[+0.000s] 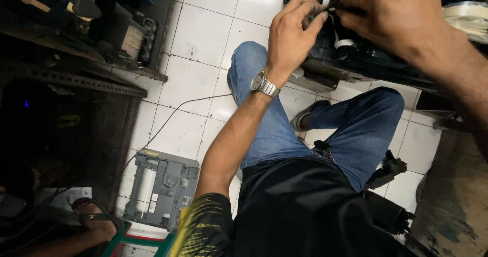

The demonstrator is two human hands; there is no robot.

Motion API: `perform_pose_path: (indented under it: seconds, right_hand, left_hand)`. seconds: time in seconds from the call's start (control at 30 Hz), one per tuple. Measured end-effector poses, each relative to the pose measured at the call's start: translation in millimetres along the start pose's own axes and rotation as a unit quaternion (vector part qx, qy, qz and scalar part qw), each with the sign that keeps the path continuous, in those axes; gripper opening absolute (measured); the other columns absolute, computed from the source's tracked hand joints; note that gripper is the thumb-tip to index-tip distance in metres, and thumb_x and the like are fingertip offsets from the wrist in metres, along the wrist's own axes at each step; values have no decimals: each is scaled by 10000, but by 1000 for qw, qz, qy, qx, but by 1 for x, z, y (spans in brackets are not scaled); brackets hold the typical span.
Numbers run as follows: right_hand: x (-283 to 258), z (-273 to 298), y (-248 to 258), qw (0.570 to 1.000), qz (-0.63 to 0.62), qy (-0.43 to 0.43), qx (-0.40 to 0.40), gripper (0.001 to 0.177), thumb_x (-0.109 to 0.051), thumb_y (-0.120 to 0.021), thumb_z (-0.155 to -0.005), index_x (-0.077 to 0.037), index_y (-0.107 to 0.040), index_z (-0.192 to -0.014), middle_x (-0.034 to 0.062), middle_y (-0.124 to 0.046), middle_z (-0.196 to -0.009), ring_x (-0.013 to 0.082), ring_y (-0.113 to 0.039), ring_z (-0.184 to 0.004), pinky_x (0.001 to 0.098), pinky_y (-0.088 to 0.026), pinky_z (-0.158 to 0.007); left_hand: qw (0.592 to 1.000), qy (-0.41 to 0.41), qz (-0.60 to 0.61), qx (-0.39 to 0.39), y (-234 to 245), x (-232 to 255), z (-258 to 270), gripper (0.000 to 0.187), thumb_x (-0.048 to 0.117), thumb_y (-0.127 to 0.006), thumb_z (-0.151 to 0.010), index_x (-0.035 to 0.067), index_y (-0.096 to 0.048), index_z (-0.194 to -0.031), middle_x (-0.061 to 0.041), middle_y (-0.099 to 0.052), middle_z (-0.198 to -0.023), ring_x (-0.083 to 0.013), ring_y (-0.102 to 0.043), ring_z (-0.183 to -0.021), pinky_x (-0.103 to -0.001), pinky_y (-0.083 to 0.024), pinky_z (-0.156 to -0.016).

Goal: Repairing a printer by manipulating internal components, applying tape, and using tools like tweezers and a screwdriver.

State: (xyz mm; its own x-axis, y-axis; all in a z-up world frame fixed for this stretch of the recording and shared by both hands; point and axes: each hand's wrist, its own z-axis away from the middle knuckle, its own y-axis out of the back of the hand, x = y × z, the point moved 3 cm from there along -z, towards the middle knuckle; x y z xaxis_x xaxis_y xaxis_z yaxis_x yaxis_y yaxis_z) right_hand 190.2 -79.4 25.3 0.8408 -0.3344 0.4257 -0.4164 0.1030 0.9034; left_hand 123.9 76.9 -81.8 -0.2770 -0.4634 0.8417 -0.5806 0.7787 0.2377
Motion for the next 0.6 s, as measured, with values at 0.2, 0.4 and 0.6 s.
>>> perform_pose_path:
  seconds: [0.2,0.4,0.6]
  right_hand:
    - [-2,1,-2,1000,16,-4,2,183,-371,-772,-1094,-222,-807,-1193,-87,-738,-886,91,-576,-522,213,-437,-523]
    - [-1,2,-4,1000,13,-4,1,154,-374,-750,-1111,-227,-784,-1141,-80,-707,-875,126,-590,-567,247,-454,-554]
    - [-4,1,-2,1000,20,-12,2,148,-368,-745,-1127,-241,-796,-1183,-83,-732,-869,103,-583,-520,224,-440,-516]
  left_hand:
    - [1000,2,3,-11,-1,-3,0,172,186,-699,-900,42,-737,-988,49,-665,-986,-107,-534,-610,-267,-461,-577]
    - [1000,-8,14,-7,3,5,-2,155,180,-675,-909,45,-740,-948,46,-662,-948,-113,-562,-634,-264,-459,-589]
    - [1000,-22,17,3,5,8,-3,150,184,-674,-911,47,-732,-929,51,-652,-921,-115,-534,-619,-271,-436,-582]
